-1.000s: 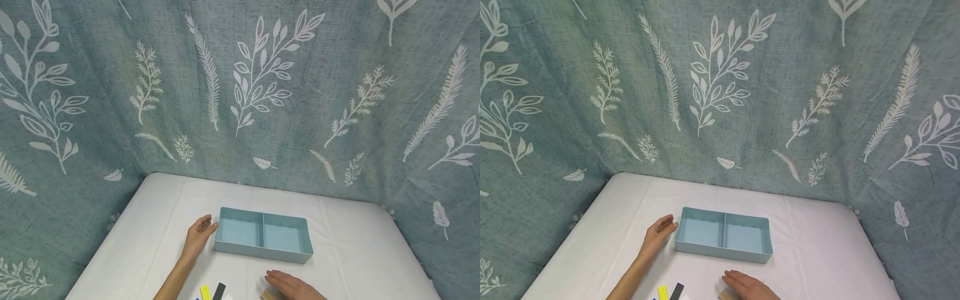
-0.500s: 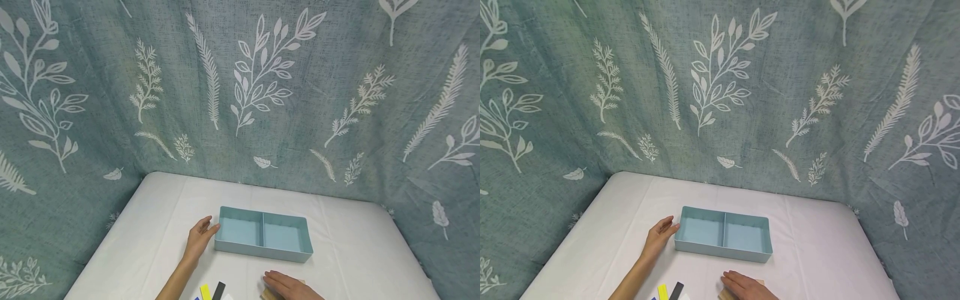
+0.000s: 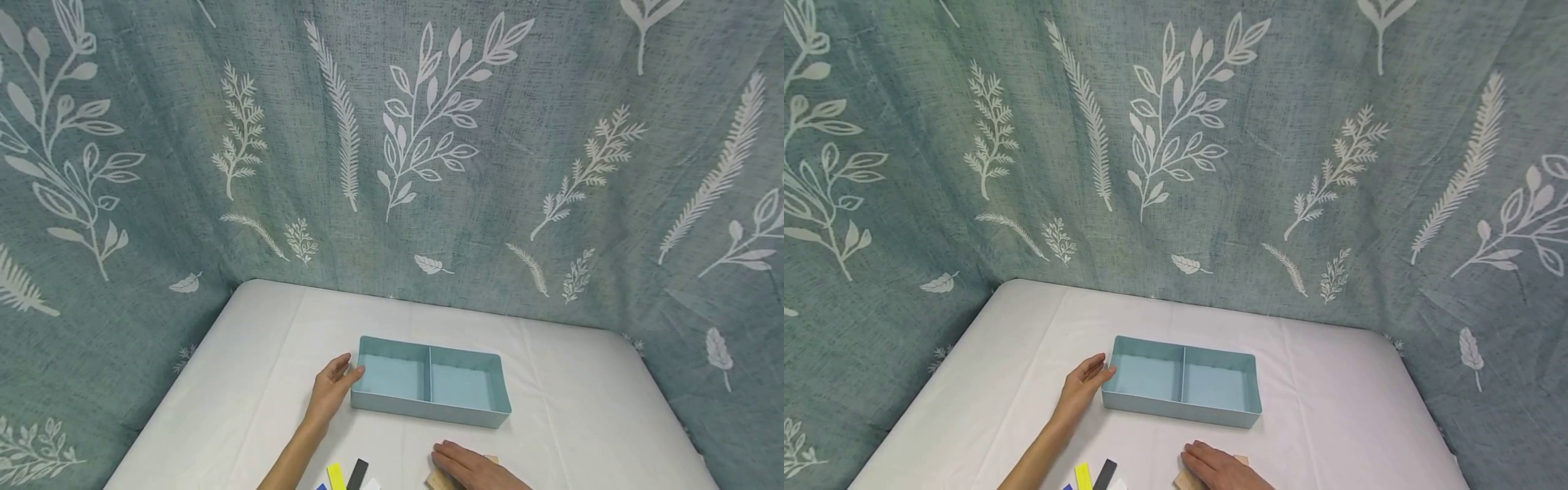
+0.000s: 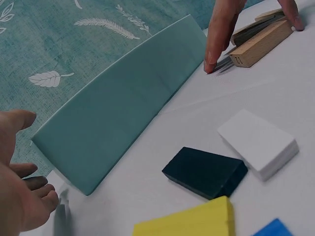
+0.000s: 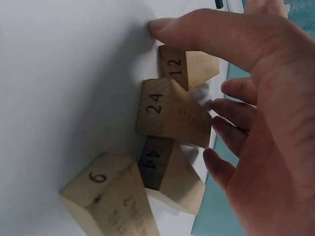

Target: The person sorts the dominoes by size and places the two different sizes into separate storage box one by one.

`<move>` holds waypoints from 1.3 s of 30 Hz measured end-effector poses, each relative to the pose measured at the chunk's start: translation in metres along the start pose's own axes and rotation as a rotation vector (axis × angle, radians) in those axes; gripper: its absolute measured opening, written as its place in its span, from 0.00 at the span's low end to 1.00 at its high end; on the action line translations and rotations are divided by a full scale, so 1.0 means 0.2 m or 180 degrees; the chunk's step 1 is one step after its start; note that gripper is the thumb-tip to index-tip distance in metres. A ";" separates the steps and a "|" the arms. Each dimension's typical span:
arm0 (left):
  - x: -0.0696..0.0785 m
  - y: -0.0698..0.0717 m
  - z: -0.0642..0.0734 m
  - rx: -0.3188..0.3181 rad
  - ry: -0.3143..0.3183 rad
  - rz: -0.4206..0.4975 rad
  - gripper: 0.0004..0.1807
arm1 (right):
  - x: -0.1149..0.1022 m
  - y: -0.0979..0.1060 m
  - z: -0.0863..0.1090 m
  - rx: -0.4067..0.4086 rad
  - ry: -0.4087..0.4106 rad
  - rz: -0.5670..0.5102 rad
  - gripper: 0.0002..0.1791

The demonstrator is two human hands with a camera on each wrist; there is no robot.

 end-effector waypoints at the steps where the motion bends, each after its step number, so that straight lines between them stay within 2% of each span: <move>1: 0.00 0.00 0.00 -0.0006 -0.0002 0.0003 0.38 | 0.01 -0.01 0.00 -0.0034 -0.0017 -0.0005 0.36; 11: -0.01 -0.02 0.00 -0.0038 -0.0048 0.0024 0.39 | 0.02 -0.01 0.03 -0.0109 -0.0055 -0.0108 0.36; 16: -0.02 -0.03 0.00 -0.0036 -0.0036 0.0020 0.39 | 0.03 -0.03 0.02 -0.0365 -0.0290 -0.0304 0.36; 21: -0.02 -0.03 -0.01 -0.0026 -0.0016 -0.0005 0.41 | 0.03 -0.04 0.02 -0.0552 -0.0405 -0.0391 0.35; 30: -0.02 -0.05 -0.02 -0.0038 -0.0029 -0.0010 0.39 | 0.04 -0.05 0.01 -0.0500 -0.0361 -0.0339 0.32; 39: -0.02 -0.06 -0.02 -0.0071 -0.0014 0.0015 0.37 | 0.04 -0.05 0.01 -0.0576 -0.0422 -0.0324 0.34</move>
Point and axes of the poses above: each hand's wrist, its own z-axis away from the middle knuckle, its own y-axis out of the back of the hand, x = y × z, the point moved 10 cm from there along -z, towards the middle knuckle, and after that the axes turned 13 degrees about x, right-handed, at the moved point
